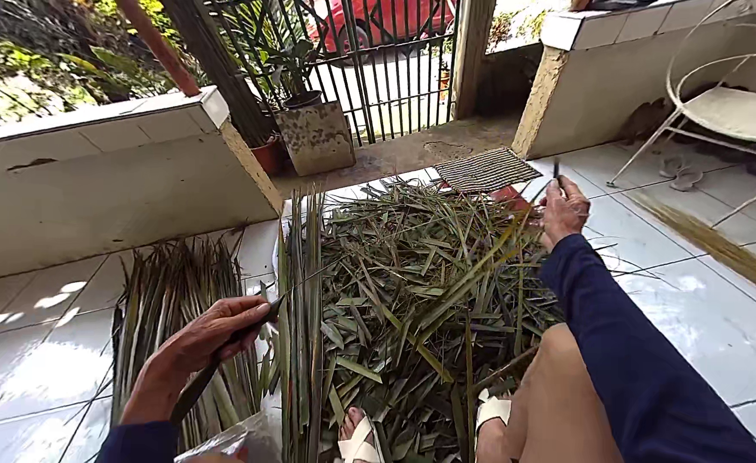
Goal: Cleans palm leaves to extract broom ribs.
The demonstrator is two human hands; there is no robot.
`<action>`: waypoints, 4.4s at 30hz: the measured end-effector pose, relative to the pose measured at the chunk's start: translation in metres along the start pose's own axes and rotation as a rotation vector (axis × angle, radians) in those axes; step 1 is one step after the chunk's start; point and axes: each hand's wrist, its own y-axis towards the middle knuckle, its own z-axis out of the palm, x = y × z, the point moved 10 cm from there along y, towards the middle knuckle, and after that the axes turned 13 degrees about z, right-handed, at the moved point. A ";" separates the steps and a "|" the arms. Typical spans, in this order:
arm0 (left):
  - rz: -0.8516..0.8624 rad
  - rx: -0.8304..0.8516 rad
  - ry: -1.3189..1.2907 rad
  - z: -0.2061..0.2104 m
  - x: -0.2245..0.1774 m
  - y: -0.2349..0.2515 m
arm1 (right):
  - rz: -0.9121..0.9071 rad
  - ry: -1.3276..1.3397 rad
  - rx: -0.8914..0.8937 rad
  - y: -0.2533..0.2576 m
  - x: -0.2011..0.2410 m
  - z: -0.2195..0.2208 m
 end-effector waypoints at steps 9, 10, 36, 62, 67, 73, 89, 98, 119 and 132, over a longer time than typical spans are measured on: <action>0.051 -0.183 0.000 0.029 -0.025 0.070 | -0.234 -0.173 0.539 -0.116 0.021 0.104; 0.058 -0.178 -0.009 0.037 -0.027 0.081 | -0.278 -0.201 0.623 -0.146 0.020 0.123; 0.176 -0.027 -0.073 0.122 -0.068 0.159 | -0.384 -0.369 0.636 -0.226 0.003 0.162; 0.200 0.049 -0.029 0.112 -0.072 0.110 | -0.268 -0.197 0.382 -0.149 0.017 0.117; 0.185 0.059 -0.014 0.101 -0.067 0.093 | -0.250 -0.112 0.326 -0.123 0.020 0.094; 0.178 0.075 -0.023 0.085 -0.062 0.074 | -0.256 0.016 0.272 -0.089 0.022 0.070; 0.162 -0.037 -0.007 0.033 -0.039 0.049 | -0.094 0.184 0.122 -0.009 0.004 0.003; 0.188 -0.246 -0.099 0.039 -0.054 0.105 | -0.387 -0.101 0.361 -0.160 0.034 0.104; 0.124 0.281 -0.502 0.150 -0.061 0.167 | -0.644 -0.199 0.585 -0.232 0.024 0.158; 0.103 0.382 -0.523 0.156 -0.058 0.156 | -0.500 -0.121 0.485 -0.207 0.032 0.141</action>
